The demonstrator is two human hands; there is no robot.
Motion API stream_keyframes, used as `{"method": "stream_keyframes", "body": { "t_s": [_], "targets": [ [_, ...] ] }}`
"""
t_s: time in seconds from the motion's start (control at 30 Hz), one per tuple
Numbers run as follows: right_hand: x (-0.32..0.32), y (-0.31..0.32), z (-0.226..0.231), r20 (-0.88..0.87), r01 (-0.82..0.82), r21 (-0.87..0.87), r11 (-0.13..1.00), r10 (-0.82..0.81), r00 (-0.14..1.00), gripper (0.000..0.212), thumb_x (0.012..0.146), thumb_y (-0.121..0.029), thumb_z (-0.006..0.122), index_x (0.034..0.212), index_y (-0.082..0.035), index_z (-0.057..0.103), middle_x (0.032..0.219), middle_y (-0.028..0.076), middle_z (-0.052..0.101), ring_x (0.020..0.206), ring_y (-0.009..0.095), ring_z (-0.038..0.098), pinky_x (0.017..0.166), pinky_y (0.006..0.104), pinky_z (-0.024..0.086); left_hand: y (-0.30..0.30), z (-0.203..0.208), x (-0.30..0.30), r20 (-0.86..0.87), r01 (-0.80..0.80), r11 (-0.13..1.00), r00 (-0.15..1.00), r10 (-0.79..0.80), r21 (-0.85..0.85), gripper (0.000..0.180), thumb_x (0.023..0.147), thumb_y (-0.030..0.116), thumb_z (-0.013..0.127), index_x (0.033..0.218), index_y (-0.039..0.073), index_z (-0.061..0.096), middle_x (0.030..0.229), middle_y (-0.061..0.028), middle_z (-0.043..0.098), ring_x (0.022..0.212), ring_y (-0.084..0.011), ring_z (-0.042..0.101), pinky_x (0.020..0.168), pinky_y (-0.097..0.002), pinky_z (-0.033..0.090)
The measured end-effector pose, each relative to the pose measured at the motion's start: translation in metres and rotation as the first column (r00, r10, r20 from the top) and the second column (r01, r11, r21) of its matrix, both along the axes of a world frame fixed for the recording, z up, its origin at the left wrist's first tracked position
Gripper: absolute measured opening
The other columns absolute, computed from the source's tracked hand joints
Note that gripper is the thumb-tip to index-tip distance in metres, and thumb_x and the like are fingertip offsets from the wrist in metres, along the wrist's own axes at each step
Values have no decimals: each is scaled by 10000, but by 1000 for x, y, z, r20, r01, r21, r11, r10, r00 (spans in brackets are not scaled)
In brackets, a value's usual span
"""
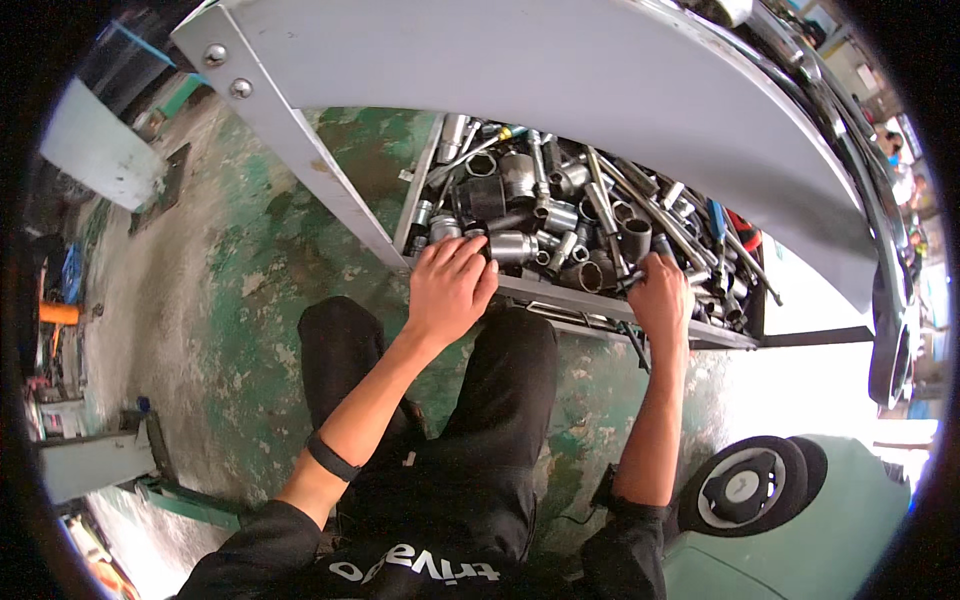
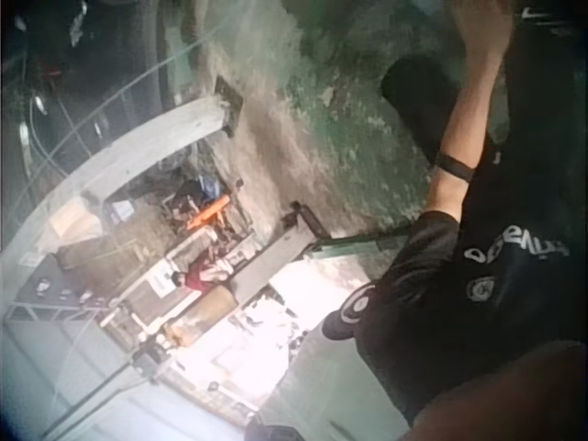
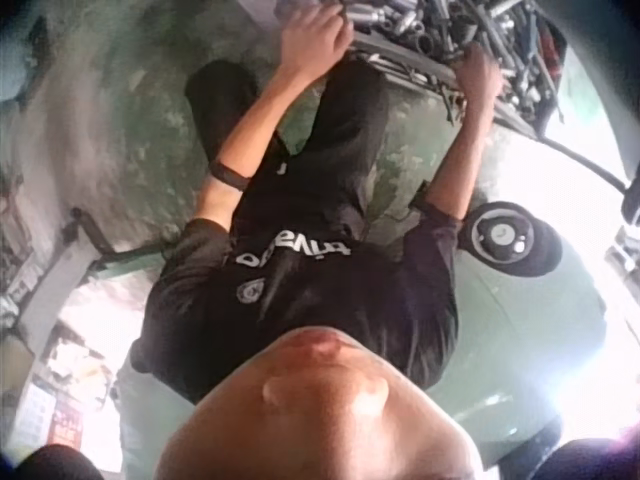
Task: The person kneels in front of an open tool cart drawer and repeatedly picks up, inspects, and places back various socket wrenches and tools. The person handles the tools one at a time, examining them closely before returning them to the drawer.
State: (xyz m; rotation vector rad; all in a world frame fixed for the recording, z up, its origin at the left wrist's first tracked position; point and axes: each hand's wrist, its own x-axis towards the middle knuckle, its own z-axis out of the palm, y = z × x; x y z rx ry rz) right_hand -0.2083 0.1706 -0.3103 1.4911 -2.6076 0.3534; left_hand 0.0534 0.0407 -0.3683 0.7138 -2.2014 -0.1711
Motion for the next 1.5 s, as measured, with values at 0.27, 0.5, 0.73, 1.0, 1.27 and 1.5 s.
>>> {"method": "stream_keyframes", "body": {
  "t_s": [0.27, 0.5, 0.73, 1.0, 1.27, 1.5],
  "targets": [
    [54, -52, -2, 301, -370, -106, 923, 384, 873, 579, 681, -141, 757, 1227, -24, 605, 1262, 159, 591, 1175, 361, 539, 1009, 404, 445, -3, 2, 5, 11, 61, 998, 998, -61, 0, 198, 902, 198, 624, 879, 2, 632, 1107, -118, 669, 1032, -284, 614, 900, -411, 456],
    [59, -48, -7, 277, -188, -114, 975, 213, 937, 603, 647, -227, 802, 1164, 12, 608, 1134, 189, 637, 1129, 358, 566, 962, 418, 473, -3, 2, 8, 24, 79, 997, 997, -79, 17, 211, 909, 215, 625, 903, 4, 623, 1120, -113, 661, 1041, -292, 609, 895, -415, 454],
    [100, -30, 18, 398, -122, -577, 807, 409, 821, 602, 651, -76, 827, 1204, 2, 603, 1208, 120, 578, 931, 209, 669, 792, 326, 561, 16, 40, 22, -326, 302, 750, 938, -121, 589, 290, 944, 234, 641, 1089, -16, 661, 1135, -69, 680, 1013, -174, 641, 883, -340, 483],
    [166, -17, 56, 396, -333, -617, 713, 647, 651, 690, 610, -26, 806, 1261, -10, 581, 1205, 128, 539, 806, 163, 595, 685, 278, 504, 35, 81, 48, -707, 729, -47, 676, 210, 683, 263, 911, 76, 685, 1124, -72, 647, 945, -97, 696, 856, -140, 657, 781, -278, 530],
    [166, -20, 54, 343, -361, -722, 590, 758, 554, 773, 634, -136, 840, 1303, 60, 506, 1319, 230, 523, 1002, 240, 600, 874, 357, 490, 40, 93, 61, -830, 867, -226, 492, 262, 443, 310, 1018, 208, 527, 1096, -76, 622, 874, -142, 675, 795, -206, 663, 747, -328, 536],
    [163, -15, 53, 284, -334, -782, 527, 778, 561, 824, 614, -248, 845, 1291, 88, 518, 1180, 237, 582, 1071, 329, 606, 936, 428, 470, 52, 106, 57, -773, 778, -268, 617, 150, 569, 498, 1047, 333, 406, 1190, -121, 552, 863, -226, 681, 804, -306, 677, 789, -403, 546]
  ]
}}
